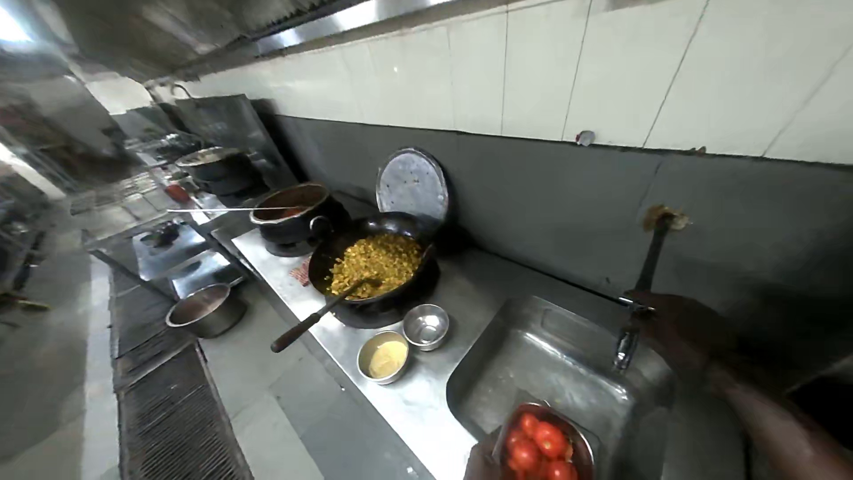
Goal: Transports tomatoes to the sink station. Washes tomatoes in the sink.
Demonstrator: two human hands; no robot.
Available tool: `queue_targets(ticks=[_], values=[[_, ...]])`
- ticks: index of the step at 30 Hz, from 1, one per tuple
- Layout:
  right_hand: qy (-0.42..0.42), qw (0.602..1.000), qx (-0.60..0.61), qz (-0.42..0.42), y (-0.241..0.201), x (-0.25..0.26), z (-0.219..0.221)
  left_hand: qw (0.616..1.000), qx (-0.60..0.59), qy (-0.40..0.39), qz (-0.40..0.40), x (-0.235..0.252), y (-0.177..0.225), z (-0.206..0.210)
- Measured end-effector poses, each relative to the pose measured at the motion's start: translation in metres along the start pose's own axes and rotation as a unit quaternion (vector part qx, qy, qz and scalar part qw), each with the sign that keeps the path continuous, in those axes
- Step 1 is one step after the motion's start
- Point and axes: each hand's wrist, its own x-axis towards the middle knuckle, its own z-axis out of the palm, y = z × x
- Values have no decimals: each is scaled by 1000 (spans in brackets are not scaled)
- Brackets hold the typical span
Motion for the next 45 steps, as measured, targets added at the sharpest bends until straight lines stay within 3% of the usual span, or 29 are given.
queue_targets(ticks=[2,5,7,9,11,13,16,19,22,25,28,29,31,32,34,36,38,41,43,45], values=[[-19,999,-21,-44,4,7,-8,1000,-14,-20,-6,18,4,5],[57,975,-55,-208,24,20,-5,998,-18,-49,-19,39,18,15],[106,964,-34,-241,27,21,-1,998,-19,-57,-17,55,23,23],[167,959,64,-222,36,12,16,997,-17,-73,-5,72,25,28],[222,947,210,-103,37,-18,41,996,-15,-87,2,83,27,30],[225,903,354,94,22,-56,70,996,-21,-87,6,90,33,32],[118,840,443,291,5,-102,137,996,-32,-87,-5,95,47,38],[29,731,579,359,1,-129,192,996,-12,-93,-7,105,51,56],[40,673,630,385,0,-132,205,993,6,-118,-8,117,52,75],[93,664,618,411,9,-130,203,980,87,-182,5,127,58,84],[132,659,613,415,22,-135,204,927,303,-155,159,132,69,93],[138,660,607,420,25,-137,204,909,330,-129,219,130,74,98],[146,658,601,430,30,-142,206,915,278,-115,270,123,83,110],[148,655,601,434,32,-144,207,935,213,-137,250,120,86,117],[143,656,595,442,33,-147,208,966,27,-218,137,123,86,134],[133,659,590,447,32,-149,209,959,-110,-262,14,137,80,150],[125,660,589,450,29,-147,210,951,-162,-259,-55,149,79,163],[119,667,588,441,24,-144,216,965,-113,-225,-81,151,83,179],[116,669,587,440,21,-141,217,981,23,-193,-5,151,86,179],[112,668,587,443,19,-137,215,960,210,-156,97,159,95,169]])
